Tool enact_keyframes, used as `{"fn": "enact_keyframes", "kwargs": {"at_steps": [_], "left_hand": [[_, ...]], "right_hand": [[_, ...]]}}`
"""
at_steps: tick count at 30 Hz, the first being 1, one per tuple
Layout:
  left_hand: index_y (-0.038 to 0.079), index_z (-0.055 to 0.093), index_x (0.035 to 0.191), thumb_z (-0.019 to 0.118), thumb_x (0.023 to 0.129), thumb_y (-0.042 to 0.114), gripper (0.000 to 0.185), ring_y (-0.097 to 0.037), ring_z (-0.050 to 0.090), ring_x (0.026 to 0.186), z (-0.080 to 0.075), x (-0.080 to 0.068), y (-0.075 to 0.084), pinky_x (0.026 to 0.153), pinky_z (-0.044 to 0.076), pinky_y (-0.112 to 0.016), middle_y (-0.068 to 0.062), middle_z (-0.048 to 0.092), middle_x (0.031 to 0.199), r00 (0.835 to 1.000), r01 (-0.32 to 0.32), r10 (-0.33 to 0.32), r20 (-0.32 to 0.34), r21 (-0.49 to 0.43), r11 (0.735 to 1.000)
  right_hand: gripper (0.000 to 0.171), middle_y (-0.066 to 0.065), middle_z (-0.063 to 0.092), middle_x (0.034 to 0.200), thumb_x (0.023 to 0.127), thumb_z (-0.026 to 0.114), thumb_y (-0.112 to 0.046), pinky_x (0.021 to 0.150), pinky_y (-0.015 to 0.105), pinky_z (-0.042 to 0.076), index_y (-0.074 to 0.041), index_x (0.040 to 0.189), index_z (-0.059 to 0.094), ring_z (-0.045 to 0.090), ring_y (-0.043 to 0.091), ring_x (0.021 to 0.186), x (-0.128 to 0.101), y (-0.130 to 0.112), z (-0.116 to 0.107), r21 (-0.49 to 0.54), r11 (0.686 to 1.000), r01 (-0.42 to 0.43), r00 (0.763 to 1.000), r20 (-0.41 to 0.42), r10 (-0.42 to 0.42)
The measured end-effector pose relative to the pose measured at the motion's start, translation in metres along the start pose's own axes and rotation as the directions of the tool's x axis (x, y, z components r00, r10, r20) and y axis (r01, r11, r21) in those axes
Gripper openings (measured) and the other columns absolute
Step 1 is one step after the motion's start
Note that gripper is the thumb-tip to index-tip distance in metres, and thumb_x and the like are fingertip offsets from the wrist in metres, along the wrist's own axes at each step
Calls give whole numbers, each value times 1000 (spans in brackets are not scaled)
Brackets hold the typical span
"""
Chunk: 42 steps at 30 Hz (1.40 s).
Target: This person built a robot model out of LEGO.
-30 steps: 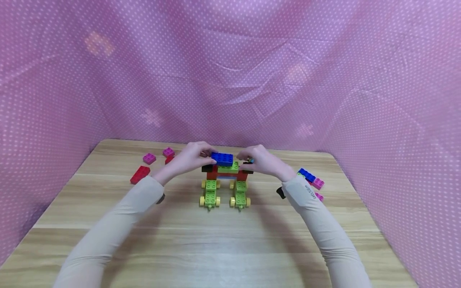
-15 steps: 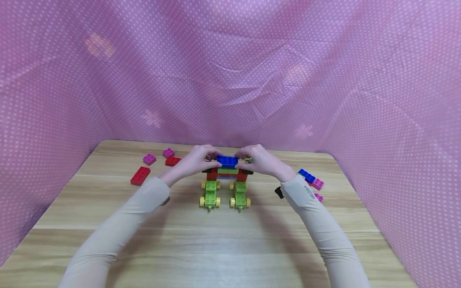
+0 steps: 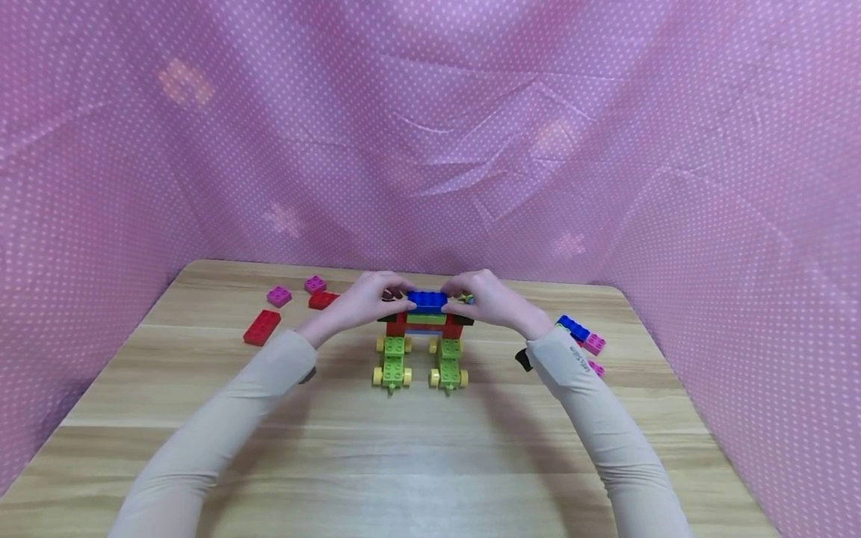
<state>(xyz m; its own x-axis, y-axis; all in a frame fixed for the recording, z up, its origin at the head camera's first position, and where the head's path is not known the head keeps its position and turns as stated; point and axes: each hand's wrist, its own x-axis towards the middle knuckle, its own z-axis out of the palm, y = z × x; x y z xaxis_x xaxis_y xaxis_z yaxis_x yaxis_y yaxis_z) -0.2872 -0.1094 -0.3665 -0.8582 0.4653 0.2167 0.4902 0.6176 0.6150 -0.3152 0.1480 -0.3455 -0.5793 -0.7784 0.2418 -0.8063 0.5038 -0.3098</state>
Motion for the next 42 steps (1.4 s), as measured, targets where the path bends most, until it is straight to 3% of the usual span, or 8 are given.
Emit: {"fn": "enact_keyframes", "kwargs": {"at_steps": [18,29,42], "left_hand": [[5,70,120,70,93,21,32,-19,67,98,2,2,1,91,59,-39,-9,73,109,1000,-16,16,-3,23,1000],[4,71,116,72,91,20,30,-19,67,94,0,3,2,86,59,-37,-9,74,105,999,-39,40,-9,50,998],[3,71,116,71,92,22,31,-18,66,92,5,3,0,83,60,-35,-9,74,103,997,-68,70,-23,84,994]], "right_hand": [[26,10,76,104,93,70,-20,77,36,62,-3,112,71,70,16,86,2,-1,1,19,1000,-5,1000,31,4],[24,12,75,101,91,72,-17,81,41,61,-1,109,71,72,25,92,7,-2,0,4,1000,31,999,25,-31],[24,11,76,102,91,72,-18,81,38,62,-3,110,71,73,20,91,5,0,1,41,998,-38,998,55,36]]}}
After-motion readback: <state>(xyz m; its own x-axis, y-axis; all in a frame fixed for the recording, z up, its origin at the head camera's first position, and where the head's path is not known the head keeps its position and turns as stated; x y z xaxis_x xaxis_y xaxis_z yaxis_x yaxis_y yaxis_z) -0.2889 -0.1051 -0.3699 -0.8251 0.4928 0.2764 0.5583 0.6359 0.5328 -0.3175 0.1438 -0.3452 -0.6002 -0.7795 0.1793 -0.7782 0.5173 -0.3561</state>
